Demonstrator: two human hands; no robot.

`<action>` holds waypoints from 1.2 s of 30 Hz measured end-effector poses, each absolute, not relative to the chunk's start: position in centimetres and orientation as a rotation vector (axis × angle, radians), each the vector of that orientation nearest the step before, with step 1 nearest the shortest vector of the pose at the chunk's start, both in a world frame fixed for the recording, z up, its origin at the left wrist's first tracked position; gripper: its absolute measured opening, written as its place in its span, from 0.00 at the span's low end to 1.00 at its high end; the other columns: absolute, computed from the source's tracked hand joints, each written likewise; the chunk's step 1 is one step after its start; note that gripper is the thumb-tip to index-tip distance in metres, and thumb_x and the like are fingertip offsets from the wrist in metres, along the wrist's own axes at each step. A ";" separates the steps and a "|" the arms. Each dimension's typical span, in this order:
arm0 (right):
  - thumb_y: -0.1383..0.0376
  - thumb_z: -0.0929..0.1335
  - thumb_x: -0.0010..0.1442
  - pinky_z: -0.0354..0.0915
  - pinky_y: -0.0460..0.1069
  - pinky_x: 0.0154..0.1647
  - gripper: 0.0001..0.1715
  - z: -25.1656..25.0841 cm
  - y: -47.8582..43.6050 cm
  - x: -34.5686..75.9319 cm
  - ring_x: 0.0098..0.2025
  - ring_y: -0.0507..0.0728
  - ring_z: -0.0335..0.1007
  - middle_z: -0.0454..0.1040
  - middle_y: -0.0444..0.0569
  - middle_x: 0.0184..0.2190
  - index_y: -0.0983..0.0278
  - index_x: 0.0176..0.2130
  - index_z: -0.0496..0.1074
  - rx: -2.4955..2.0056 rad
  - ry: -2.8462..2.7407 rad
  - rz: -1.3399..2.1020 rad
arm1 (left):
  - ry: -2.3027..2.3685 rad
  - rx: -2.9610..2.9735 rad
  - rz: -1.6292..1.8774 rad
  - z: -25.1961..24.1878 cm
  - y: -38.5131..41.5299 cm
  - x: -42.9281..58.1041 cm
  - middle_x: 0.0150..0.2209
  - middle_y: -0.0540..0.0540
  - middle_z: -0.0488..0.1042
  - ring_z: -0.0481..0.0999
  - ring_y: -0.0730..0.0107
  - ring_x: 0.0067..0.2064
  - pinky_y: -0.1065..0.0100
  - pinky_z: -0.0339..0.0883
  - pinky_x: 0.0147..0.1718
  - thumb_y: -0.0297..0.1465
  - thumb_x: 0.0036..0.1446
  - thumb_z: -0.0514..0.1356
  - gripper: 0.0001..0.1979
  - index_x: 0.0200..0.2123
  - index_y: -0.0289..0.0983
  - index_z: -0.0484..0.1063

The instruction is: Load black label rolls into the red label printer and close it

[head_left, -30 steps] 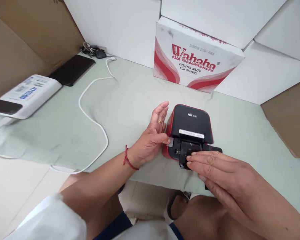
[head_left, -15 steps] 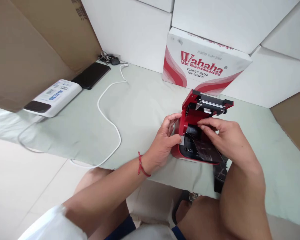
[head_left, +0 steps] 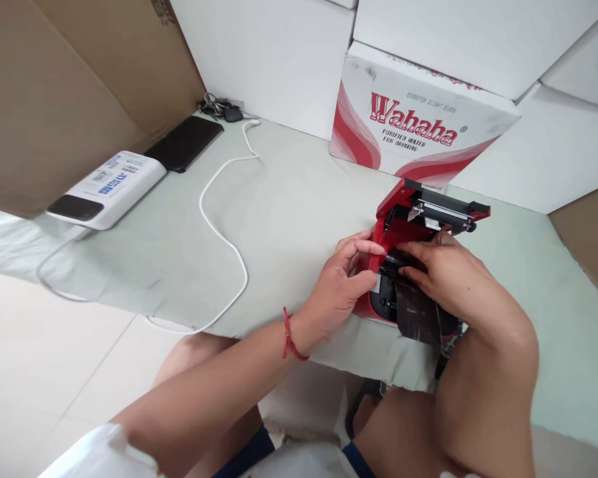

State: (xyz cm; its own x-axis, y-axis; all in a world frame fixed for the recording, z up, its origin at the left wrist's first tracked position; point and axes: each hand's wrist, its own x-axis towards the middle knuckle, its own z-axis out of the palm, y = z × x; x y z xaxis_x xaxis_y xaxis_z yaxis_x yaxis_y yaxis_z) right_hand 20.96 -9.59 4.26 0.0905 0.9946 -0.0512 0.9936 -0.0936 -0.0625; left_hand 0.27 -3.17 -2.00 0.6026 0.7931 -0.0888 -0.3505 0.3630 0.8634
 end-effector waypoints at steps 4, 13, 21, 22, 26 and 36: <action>0.64 0.71 0.71 0.76 0.65 0.54 0.19 4.3 -9.0 21.2 0.56 0.73 0.82 0.90 0.56 0.51 0.57 0.56 0.89 -2.285 -2.063 0.206 | 0.567 0.938 0.803 -1.9 -3.2 0.3 0.75 0.43 0.69 0.66 0.49 0.82 0.50 0.59 0.83 0.28 0.47 0.68 0.19 0.45 0.44 0.81; 0.54 0.71 0.75 0.78 0.55 0.39 0.20 8.8 -13.5 21.3 0.38 0.59 0.80 0.87 0.51 0.47 0.55 0.60 0.85 -1.963 -1.809 0.395 | 0.598 0.935 0.783 -1.4 -3.0 -0.2 0.73 0.46 0.70 0.75 0.51 0.72 0.55 0.73 0.67 0.26 0.48 0.68 0.20 0.46 0.44 0.80; 0.36 0.71 0.72 0.81 0.58 0.39 0.33 8.6 -20.3 30.5 0.43 0.67 0.88 0.92 0.53 0.50 0.53 0.57 0.88 -2.314 -1.541 0.313 | 0.643 0.970 0.748 -1.4 -3.2 -1.3 0.72 0.46 0.75 0.76 0.53 0.70 0.61 0.74 0.58 0.30 0.52 0.73 0.18 0.47 0.45 0.79; 0.37 0.71 0.71 0.83 0.60 0.43 0.32 7.9 -20.0 31.3 0.46 0.69 0.89 0.92 0.54 0.51 0.55 0.56 0.88 -2.344 -1.543 0.431 | 0.656 0.974 0.745 -1.4 -3.3 -1.5 0.71 0.46 0.76 0.76 0.54 0.70 0.61 0.74 0.58 0.31 0.52 0.73 0.18 0.48 0.45 0.79; 0.46 0.71 0.71 0.82 0.66 0.65 0.29 4.8 -17.2 31.2 0.60 0.71 0.88 0.90 0.59 0.59 0.60 0.59 0.86 -2.296 -1.502 0.757 | 0.670 0.984 0.744 -1.2 -3.5 -1.6 0.70 0.45 0.76 0.75 0.54 0.69 0.60 0.73 0.59 0.32 0.55 0.74 0.18 0.48 0.45 0.78; 0.51 0.72 0.69 0.82 0.67 0.64 0.30 4.0 -17.7 31.3 0.57 0.69 0.88 0.87 0.58 0.65 0.58 0.64 0.85 -2.333 -1.493 0.740 | 0.656 0.991 0.743 -1.1 -3.5 -1.5 0.67 0.45 0.77 0.77 0.57 0.64 0.61 0.73 0.56 0.32 0.53 0.73 0.17 0.47 0.44 0.77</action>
State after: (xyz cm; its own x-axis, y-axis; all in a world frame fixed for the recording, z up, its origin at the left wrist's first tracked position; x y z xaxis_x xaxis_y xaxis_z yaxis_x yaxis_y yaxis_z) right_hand 31.32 -17.74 3.95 0.3369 0.9017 -0.2709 0.7615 -0.4302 -0.4848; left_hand -1.46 -3.46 -1.12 0.5839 0.7979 -0.1499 -0.2475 0.3508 0.9031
